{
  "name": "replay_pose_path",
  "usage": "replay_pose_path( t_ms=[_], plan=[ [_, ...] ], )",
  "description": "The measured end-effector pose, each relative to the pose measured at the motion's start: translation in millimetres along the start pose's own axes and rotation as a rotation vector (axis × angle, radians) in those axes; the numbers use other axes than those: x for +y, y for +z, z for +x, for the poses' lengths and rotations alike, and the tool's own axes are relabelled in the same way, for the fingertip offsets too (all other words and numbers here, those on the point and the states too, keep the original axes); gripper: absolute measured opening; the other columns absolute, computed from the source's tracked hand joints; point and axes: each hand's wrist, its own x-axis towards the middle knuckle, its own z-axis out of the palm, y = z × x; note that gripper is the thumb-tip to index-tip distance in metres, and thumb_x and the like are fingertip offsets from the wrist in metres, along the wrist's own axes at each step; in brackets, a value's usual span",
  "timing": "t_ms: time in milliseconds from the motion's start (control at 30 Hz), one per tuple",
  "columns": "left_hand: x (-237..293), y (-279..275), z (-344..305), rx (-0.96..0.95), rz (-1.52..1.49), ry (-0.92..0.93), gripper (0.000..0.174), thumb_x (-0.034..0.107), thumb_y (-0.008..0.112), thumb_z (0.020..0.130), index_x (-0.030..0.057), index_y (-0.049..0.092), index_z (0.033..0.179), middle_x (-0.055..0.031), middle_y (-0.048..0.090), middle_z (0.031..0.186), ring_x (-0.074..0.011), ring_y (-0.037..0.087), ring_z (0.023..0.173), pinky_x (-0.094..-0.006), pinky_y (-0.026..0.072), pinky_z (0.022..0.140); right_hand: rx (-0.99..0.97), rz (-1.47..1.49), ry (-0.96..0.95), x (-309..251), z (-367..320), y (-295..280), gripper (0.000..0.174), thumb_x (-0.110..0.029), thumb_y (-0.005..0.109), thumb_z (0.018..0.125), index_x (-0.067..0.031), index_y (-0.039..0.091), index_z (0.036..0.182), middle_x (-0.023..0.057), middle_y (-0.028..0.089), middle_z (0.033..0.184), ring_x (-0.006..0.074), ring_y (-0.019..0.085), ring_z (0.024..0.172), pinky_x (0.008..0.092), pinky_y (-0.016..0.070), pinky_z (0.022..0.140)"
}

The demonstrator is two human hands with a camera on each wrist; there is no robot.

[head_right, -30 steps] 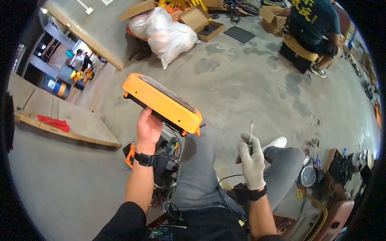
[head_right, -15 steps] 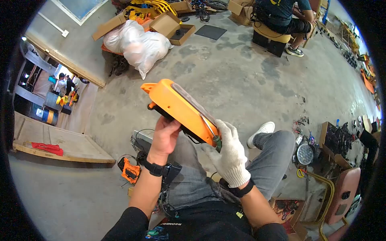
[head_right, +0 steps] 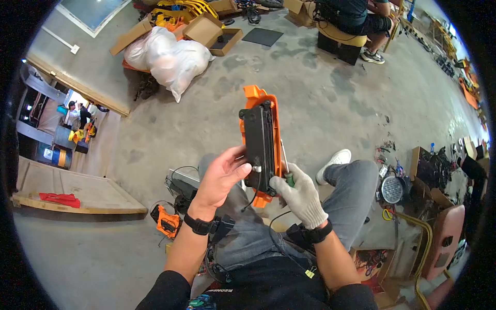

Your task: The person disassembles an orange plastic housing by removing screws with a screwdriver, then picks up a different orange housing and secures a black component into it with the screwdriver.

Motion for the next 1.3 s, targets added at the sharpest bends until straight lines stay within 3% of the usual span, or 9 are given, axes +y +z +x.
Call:
replay_pose_path(
  t_ms=[100, 233, 400, 467, 700, 1000, 1067, 1200, 1300],
  plan=[
    [-15, 0, 2, -0.012, 0.054, -0.074, 0.056, 0.006, 0.069, 0.096, -0.0067, 0.045, 0.145, -0.0127, 0.058, 0.137, -0.021, 0.055, 0.128, -0.0367, 0.0403, 0.114, -0.105, 0.137, 0.022, 22, 5, -10, 0.053, -0.036, 0.07, 0.095, 0.0047, 0.058, 0.128, 0.0003, 0.064, 0.086, 0.0058, 0.057, 0.066, 0.0214, 0.0481, 0.057],
    [-11, -13, 0, -0.049, 0.074, -0.085, 0.051, 0.009, 0.068, 0.097, -0.0061, 0.049, 0.141, -0.0148, 0.06, 0.135, -0.0227, 0.057, 0.128, -0.0366, 0.0445, 0.109, -0.173, 0.393, 0.088, 45, 6, -20, 0.06, -0.041, 0.075, 0.092, 0.0025, 0.057, 0.129, 0.0009, 0.066, 0.094, 0.0034, 0.056, 0.065, 0.0192, 0.0475, 0.055],
    [-7, -48, -4, 0.219, 0.155, -0.064, 0.043, 0.02, 0.063, 0.102, -0.0045, 0.053, 0.135, -0.019, 0.065, 0.13, -0.0274, 0.062, 0.124, -0.0354, 0.0505, 0.098, -0.194, 0.491, 0.116, 59, 8, -24, 0.076, -0.047, 0.081, 0.086, 0.0005, 0.052, 0.137, -0.0002, 0.066, 0.088, 0.0012, 0.052, 0.056, 0.016, 0.0435, 0.048],
    [-24, -45, -1, 0.182, 0.165, -0.071, 0.049, 0.026, 0.064, 0.102, -0.0043, 0.051, 0.139, -0.0171, 0.065, 0.13, -0.0268, 0.061, 0.124, -0.0361, 0.0495, 0.1, -0.23, 0.514, 0.117, 62, 8, -26, 0.074, -0.046, 0.081, 0.086, 0.0, 0.053, 0.136, -0.0007, 0.067, 0.088, 0.0013, 0.053, 0.056, 0.0158, 0.0422, 0.047],
    [-54, -24, 14, -0.133, -0.352, -0.307, 0.05, 0.035, 0.063, 0.102, 0.0044, 0.052, 0.141, -0.0037, 0.066, 0.125, -0.0165, 0.065, 0.115, -0.0352, 0.0514, 0.101, -0.315, 0.453, 0.178, 65, 6, -27, 0.071, -0.045, 0.083, 0.084, -0.0004, 0.057, 0.133, -0.0016, 0.067, 0.097, 0.0014, 0.058, 0.068, 0.0152, 0.0449, 0.051],
    [-91, -23, 14, -0.104, -0.631, -0.381, 0.04, 0.033, 0.062, 0.103, 0.0035, 0.06, 0.13, -0.0086, 0.071, 0.117, -0.0205, 0.071, 0.104, -0.0369, 0.0582, 0.093, -0.417, 0.312, 0.207, 67, 9, -31, 0.075, -0.053, 0.083, 0.08, -0.0002, 0.061, 0.128, -0.0013, 0.066, 0.088, 0.0027, 0.055, 0.058, 0.0177, 0.0422, 0.05],
    [-97, -30, 17, -0.154, -0.61, -0.314, 0.052, 0.035, 0.056, 0.104, 0.0027, 0.048, 0.144, -0.0158, 0.062, 0.135, -0.0303, 0.065, 0.12, -0.047, 0.0538, 0.104, -0.419, 0.294, 0.207, 68, 11, -29, 0.07, -0.051, 0.081, 0.083, 0.0, 0.062, 0.128, -0.0014, 0.066, 0.089, 0.0022, 0.056, 0.061, 0.0177, 0.0432, 0.051],
    [-91, -28, 19, -0.038, -0.685, -0.312, 0.039, 0.031, 0.061, 0.103, 0.0034, 0.06, 0.13, -0.0095, 0.072, 0.116, -0.0233, 0.072, 0.103, -0.0394, 0.0593, 0.091, -0.362, 0.296, 0.222, 70, 16, -27, 0.059, -0.04, 0.076, 0.091, 0.0013, 0.061, 0.129, -0.0019, 0.066, 0.091, 0.0024, 0.056, 0.065, 0.0176, 0.0456, 0.056],
    [-92, -36, 23, -0.003, -0.658, -0.316, 0.037, 0.03, 0.062, 0.102, 0.0035, 0.06, 0.129, -0.0098, 0.072, 0.115, -0.0236, 0.072, 0.102, -0.0395, 0.0596, 0.09, -0.249, 0.29, 0.287, 75, 20, -30, 0.051, -0.025, 0.07, 0.093, 0.0034, 0.056, 0.133, 0.0025, 0.064, 0.096, 0.0061, 0.061, 0.076, 0.0209, 0.05, 0.059]
  ],
)
